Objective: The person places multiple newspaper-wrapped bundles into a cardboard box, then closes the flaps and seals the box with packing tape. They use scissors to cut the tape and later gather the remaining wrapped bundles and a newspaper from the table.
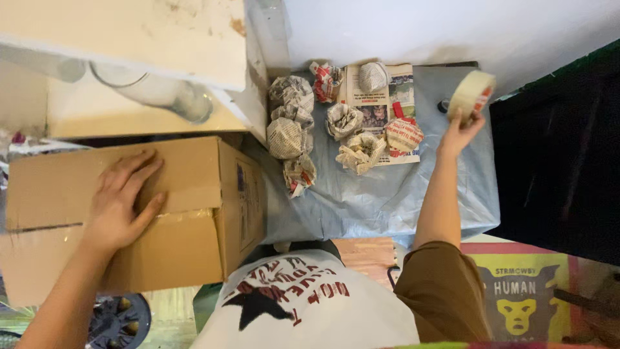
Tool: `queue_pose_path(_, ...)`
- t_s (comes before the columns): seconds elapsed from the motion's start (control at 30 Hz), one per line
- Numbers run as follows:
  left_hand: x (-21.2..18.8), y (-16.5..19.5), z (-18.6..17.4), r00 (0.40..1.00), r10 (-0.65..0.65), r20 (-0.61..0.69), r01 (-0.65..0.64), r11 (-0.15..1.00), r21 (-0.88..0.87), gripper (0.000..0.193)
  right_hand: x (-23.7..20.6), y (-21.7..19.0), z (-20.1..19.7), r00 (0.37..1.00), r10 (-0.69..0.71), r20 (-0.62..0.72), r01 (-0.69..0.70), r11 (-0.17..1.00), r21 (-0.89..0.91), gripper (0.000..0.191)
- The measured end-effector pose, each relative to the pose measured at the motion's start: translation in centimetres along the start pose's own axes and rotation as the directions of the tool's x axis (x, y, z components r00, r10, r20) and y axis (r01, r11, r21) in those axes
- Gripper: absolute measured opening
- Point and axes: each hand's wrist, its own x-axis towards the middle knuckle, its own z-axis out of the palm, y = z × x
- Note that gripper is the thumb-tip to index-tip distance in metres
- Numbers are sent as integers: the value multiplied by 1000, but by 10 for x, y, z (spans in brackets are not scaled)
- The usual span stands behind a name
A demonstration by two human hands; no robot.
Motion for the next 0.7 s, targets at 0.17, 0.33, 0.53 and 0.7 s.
queue_pose_path(0.17,-15,-10,-5,999,35,-34,-37,998,-55,58,-50,-78,4,987,71,147,-124,911,394,59)
queue_pose_path(0.33,-34,-26,-13,999,27,-40,-30,995,-95,59,-139,-173,66,936,-19,351,-127,912,390,86)
queue_pose_path(0.53,-65,-62,-25,1000,3,-31,-14,928,-372,45,-284,-273,188,728,75,681,-596,559,576,56)
queue_pose_path(0.7,-82,-109,-4,990,-98,-103,-7,690,-723,44,-383,-358,291,492,86,866,-858,218,465,65)
